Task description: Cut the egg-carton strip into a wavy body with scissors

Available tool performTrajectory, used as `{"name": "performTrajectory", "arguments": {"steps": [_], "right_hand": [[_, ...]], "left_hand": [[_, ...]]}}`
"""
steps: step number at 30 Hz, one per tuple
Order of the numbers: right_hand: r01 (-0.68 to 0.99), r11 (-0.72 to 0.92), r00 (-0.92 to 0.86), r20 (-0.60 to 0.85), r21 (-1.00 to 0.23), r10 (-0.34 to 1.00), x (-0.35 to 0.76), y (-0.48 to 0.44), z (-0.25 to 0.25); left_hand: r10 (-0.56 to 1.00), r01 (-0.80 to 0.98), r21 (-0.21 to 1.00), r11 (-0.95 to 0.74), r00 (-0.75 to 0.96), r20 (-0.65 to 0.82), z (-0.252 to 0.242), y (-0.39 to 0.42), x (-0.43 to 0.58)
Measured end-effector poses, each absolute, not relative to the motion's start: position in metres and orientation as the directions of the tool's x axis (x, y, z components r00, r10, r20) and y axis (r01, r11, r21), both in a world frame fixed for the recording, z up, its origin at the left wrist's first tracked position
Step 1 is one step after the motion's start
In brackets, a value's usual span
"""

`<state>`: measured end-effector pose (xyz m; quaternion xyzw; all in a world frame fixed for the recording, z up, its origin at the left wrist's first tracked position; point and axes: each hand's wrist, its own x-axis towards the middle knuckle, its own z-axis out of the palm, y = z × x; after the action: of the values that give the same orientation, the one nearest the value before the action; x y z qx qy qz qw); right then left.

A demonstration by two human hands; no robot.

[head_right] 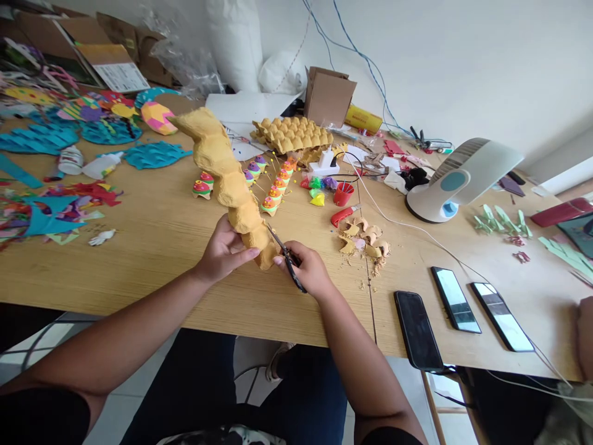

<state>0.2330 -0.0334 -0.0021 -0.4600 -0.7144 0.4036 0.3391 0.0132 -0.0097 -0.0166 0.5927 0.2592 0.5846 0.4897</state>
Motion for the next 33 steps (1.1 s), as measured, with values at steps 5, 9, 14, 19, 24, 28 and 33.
{"name": "performTrajectory", "arguments": {"steps": [5,9,14,19,24,28,33], "right_hand": [[0.448,0.252,-0.347,0.093,-0.858,0.933,0.2323,-0.0323,-0.0049],[0.455,0.26,-0.326,0.113,-0.851,0.939,0.232,-0.0316,-0.0062],[0.462,0.262,-0.316,0.119,-0.847,0.941,0.2316,-0.0317,-0.0055],[0.48,0.265,-0.318,0.116,-0.836,0.941,0.2322,-0.0315,-0.004],[0.457,0.28,-0.321,0.137,-0.844,0.937,0.233,-0.03,-0.0079],[0.452,0.273,-0.318,0.133,-0.849,0.939,0.2337,-0.0288,-0.0093],[0.489,0.26,-0.302,0.118,-0.832,0.946,0.2343,-0.0288,-0.0058]], "left_hand": [[0.87,-0.224,0.889,-0.398,0.214,0.444,-0.0163,-0.011,0.0138],[0.865,-0.233,0.887,-0.399,0.226,0.449,-0.0165,-0.0118,0.0147],[0.875,-0.25,0.889,-0.384,0.207,0.437,-0.0165,-0.012,0.0154],[0.884,-0.269,0.882,-0.386,0.165,0.437,-0.0165,-0.0122,0.0152],[0.879,-0.254,0.889,-0.38,0.2,0.433,-0.0169,-0.0126,0.0148],[0.877,-0.258,0.892,-0.372,0.217,0.429,-0.018,-0.0125,0.0144],[0.869,-0.257,0.888,-0.381,0.23,0.439,-0.0188,-0.012,0.0144]]}}
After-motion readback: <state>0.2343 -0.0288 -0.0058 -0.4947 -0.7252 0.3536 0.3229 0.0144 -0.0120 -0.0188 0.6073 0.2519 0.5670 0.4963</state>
